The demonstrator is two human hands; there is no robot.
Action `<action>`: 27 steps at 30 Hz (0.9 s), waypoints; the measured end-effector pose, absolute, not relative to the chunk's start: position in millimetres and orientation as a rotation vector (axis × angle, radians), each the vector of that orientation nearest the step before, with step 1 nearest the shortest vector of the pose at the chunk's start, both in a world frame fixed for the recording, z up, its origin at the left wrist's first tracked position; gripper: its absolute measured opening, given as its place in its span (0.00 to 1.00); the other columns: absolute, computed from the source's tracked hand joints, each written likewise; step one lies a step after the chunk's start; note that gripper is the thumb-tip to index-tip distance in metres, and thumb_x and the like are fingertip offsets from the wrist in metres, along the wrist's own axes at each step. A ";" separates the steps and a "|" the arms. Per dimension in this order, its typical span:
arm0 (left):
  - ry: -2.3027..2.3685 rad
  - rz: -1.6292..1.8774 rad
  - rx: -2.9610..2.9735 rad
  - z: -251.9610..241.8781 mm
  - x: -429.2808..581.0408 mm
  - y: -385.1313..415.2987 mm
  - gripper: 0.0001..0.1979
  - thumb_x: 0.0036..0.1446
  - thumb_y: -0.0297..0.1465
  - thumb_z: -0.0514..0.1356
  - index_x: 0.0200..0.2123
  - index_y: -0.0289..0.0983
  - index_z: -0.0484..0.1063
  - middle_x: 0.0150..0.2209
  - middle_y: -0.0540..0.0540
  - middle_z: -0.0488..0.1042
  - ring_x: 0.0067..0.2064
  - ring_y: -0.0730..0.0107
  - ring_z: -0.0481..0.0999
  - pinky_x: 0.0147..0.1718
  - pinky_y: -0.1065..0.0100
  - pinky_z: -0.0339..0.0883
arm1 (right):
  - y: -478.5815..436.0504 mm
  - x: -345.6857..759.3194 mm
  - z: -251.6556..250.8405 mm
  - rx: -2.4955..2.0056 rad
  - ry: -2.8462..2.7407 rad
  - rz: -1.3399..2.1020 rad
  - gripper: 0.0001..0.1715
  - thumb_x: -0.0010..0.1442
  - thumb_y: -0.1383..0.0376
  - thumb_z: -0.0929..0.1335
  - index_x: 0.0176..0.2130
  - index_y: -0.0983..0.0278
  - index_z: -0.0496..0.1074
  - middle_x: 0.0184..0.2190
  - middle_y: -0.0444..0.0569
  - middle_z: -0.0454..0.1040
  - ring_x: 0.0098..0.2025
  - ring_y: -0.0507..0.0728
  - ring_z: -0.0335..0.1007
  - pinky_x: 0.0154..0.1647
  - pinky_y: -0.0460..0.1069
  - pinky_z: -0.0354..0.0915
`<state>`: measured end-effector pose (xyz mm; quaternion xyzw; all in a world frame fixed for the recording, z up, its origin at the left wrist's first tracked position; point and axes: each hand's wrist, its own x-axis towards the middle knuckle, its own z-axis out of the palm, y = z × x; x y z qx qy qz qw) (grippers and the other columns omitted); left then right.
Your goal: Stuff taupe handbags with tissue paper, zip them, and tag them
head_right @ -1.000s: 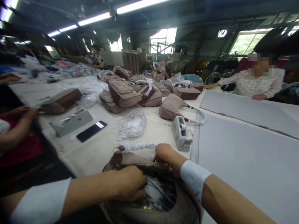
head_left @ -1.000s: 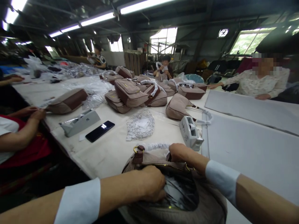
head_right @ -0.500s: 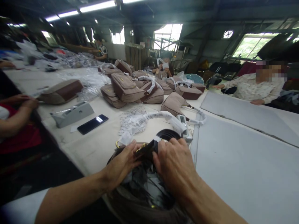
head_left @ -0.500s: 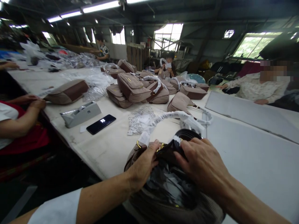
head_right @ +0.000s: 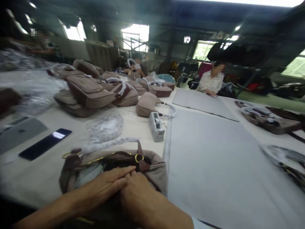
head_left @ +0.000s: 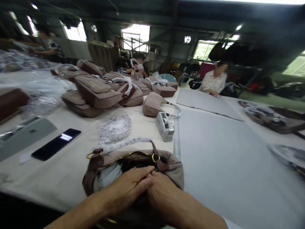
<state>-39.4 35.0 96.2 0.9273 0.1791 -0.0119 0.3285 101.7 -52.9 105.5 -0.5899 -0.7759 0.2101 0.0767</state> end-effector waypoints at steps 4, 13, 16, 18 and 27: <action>0.275 -0.191 2.673 63.3 -40.0 33.8 0.23 0.65 0.34 0.46 0.63 0.47 0.53 0.62 0.44 0.60 0.62 0.57 0.59 0.61 0.48 0.47 | -92.4 179.9 124.3 -1.926 -1.997 0.415 0.11 0.62 0.67 0.61 0.39 0.63 0.71 0.37 0.47 0.74 0.38 0.53 0.69 0.40 0.45 0.63; 0.367 -0.064 3.130 32.1 -19.8 45.5 0.23 0.58 0.21 0.51 0.55 0.44 0.66 0.58 0.37 0.65 0.59 0.49 0.63 0.57 0.41 0.50 | -149.4 291.9 15.8 -1.954 -2.604 0.460 0.07 0.53 0.68 0.69 0.36 0.61 0.72 0.43 0.49 0.71 0.44 0.58 0.65 0.38 0.50 0.60; 0.406 0.201 3.106 43.2 -26.1 57.2 0.23 0.58 0.24 0.51 0.56 0.44 0.64 0.57 0.39 0.66 0.57 0.54 0.66 0.55 0.47 0.57 | -177.6 309.2 -0.2 -1.937 -2.591 0.493 0.10 0.59 0.63 0.66 0.27 0.63 0.69 0.37 0.49 0.71 0.40 0.57 0.65 0.36 0.50 0.58; 0.397 0.516 3.055 56.0 -29.7 55.0 0.21 0.59 0.27 0.53 0.55 0.41 0.64 0.55 0.40 0.67 0.55 0.57 0.67 0.55 0.51 0.59 | -191.6 318.8 -5.5 -1.946 -2.538 0.526 0.12 0.61 0.60 0.64 0.28 0.64 0.68 0.34 0.49 0.70 0.37 0.57 0.65 0.36 0.51 0.58; 0.128 0.756 2.586 44.7 42.9 -71.7 0.14 0.56 0.26 0.54 0.46 0.33 0.69 0.44 0.40 0.74 0.46 0.68 0.73 0.45 0.72 0.70 | -201.2 323.0 -17.0 -1.924 -2.415 0.596 0.04 0.53 0.72 0.63 0.29 0.64 0.64 0.33 0.49 0.68 0.37 0.57 0.61 0.39 0.52 0.57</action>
